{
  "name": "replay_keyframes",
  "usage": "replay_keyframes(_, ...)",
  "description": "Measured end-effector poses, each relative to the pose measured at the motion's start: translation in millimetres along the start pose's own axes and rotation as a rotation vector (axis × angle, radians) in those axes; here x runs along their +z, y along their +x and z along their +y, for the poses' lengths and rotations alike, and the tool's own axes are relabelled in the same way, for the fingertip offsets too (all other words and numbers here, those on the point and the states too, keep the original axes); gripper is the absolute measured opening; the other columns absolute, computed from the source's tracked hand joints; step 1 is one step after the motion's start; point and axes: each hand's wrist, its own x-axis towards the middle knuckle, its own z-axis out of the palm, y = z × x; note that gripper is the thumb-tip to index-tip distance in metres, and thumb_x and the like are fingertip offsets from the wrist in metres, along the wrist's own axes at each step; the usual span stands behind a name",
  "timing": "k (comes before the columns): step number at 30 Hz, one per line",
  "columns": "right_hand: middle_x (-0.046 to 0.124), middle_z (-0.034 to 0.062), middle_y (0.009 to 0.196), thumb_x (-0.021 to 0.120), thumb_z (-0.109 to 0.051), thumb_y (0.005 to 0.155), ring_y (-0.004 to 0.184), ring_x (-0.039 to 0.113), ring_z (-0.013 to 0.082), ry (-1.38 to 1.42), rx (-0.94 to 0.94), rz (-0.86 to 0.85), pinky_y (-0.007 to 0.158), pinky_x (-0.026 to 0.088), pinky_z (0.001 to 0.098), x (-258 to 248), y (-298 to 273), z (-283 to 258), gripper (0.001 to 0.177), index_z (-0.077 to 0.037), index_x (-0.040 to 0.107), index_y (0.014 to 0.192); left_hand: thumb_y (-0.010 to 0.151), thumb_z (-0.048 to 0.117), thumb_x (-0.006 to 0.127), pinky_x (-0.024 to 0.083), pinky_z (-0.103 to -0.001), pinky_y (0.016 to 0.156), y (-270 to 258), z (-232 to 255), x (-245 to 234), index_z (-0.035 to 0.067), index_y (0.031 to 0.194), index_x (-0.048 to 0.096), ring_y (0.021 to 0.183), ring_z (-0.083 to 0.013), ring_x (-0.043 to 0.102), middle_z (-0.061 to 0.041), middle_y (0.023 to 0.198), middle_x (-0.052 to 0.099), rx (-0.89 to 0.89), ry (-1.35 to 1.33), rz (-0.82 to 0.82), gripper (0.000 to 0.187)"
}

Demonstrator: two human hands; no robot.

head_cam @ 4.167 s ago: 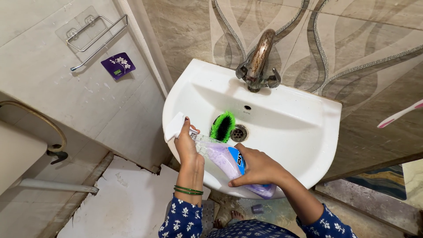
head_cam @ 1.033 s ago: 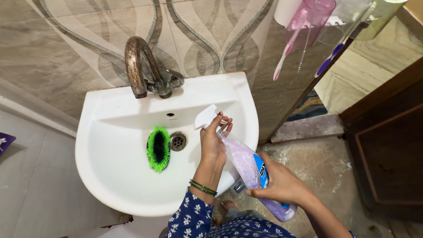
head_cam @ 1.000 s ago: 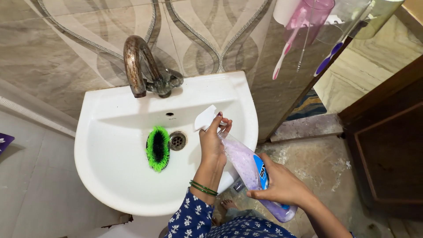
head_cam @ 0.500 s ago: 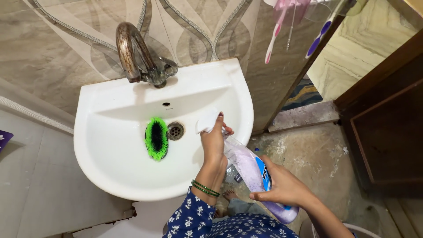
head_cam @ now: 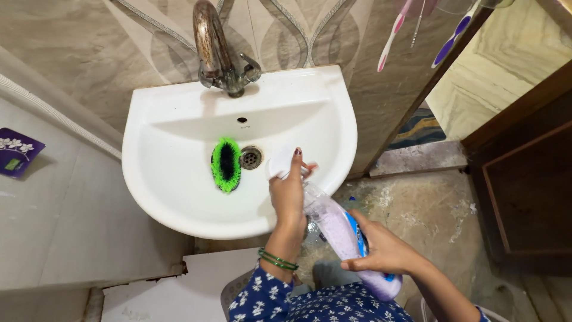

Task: The person sprays cleaner from a bottle into a bathroom sink and scrubs the basin and drain with a brush. They also move a soap bottle and an orange cap between the sink and a shelf.

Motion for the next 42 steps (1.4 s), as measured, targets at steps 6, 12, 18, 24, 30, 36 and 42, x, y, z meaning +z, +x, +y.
replay_keyframes(6,0.073,0.0197,0.113,0.085,-0.046,0.057,0.105,0.074,0.0297,0.017,-0.068,-0.088,0.093,0.054,0.0384,0,9,1,0.101,-0.003,0.046,0.139,0.093,0.036,0.073,0.057,-0.042,0.077,3,-7,-12,-0.001,0.089,0.063,0.068,-0.0272,0.065,-0.013,0.074,0.063,0.055,-0.125,0.078,0.038)
replay_keyframes(12,0.042,0.0289,0.152,0.094,-0.042,0.072,0.139,0.046,0.0397,0.091,-0.377,-0.102,0.113,0.034,0.0468,-1,42,90,0.119,0.008,0.025,0.155,0.090,0.047,0.067,0.042,-0.034,0.106,-17,-8,-16,0.002,0.129,0.058,0.116,-0.0175,0.061,-0.006,0.111,0.077,0.030,-0.065,-0.052,0.060)
replay_keyframes(18,0.054,0.0273,0.125,0.083,-0.050,0.072,0.109,0.060,0.0358,0.945,-0.270,-0.752,0.095,0.052,0.0464,-24,56,87,0.114,0.004,0.034,0.160,0.087,0.035,0.073,0.041,-0.034,0.108,-50,-41,-25,0.006,0.143,0.045,0.125,-0.0177,0.056,-0.002,0.129,0.064,0.110,-0.270,-0.347,0.070)
replay_keyframes(24,0.065,0.0326,0.120,0.068,-0.059,0.086,0.102,0.070,0.0416,1.196,-0.027,-1.013,0.086,0.059,0.0452,-38,51,41,0.087,0.009,0.049,0.136,0.090,0.025,0.075,0.044,-0.042,0.074,-75,-65,-15,0.000,0.134,0.055,0.090,-0.0244,0.058,-0.013,0.111,0.069,-0.071,-0.111,-0.240,0.054)
replay_keyframes(30,0.078,0.0235,0.113,0.059,-0.046,0.095,0.096,0.074,0.0276,0.154,0.077,-0.510,0.085,0.060,0.0403,-119,97,16,0.064,0.009,0.068,0.127,0.091,0.019,0.073,0.051,-0.032,0.092,-64,-90,20,0.000,0.128,0.055,0.104,-0.0159,0.063,-0.007,0.112,0.068,0.110,-0.514,-0.067,0.045)
replay_keyframes(36,0.071,0.0051,0.129,0.063,-0.042,0.087,0.115,0.067,0.0140,-0.048,-0.086,-0.662,0.094,0.055,0.0355,-98,163,-99,0.057,-0.008,0.062,0.133,0.096,0.020,0.069,0.049,-0.032,0.097,-63,-95,49,0.002,0.133,0.051,0.109,-0.0148,0.060,-0.007,0.118,0.064,0.100,-0.679,-0.103,0.044)
replay_keyframes(42,0.073,0.0187,0.096,0.067,-0.038,0.093,0.083,0.072,0.0241,0.195,0.326,-0.792,0.078,0.061,0.0377,-33,170,-124,0.039,-0.001,0.065,0.105,0.096,0.031,0.063,0.048,-0.034,0.100,-72,-84,52,0.019,0.153,0.029,0.124,-0.0123,0.056,-0.002,0.141,0.053,0.054,-0.758,-0.239,0.067)
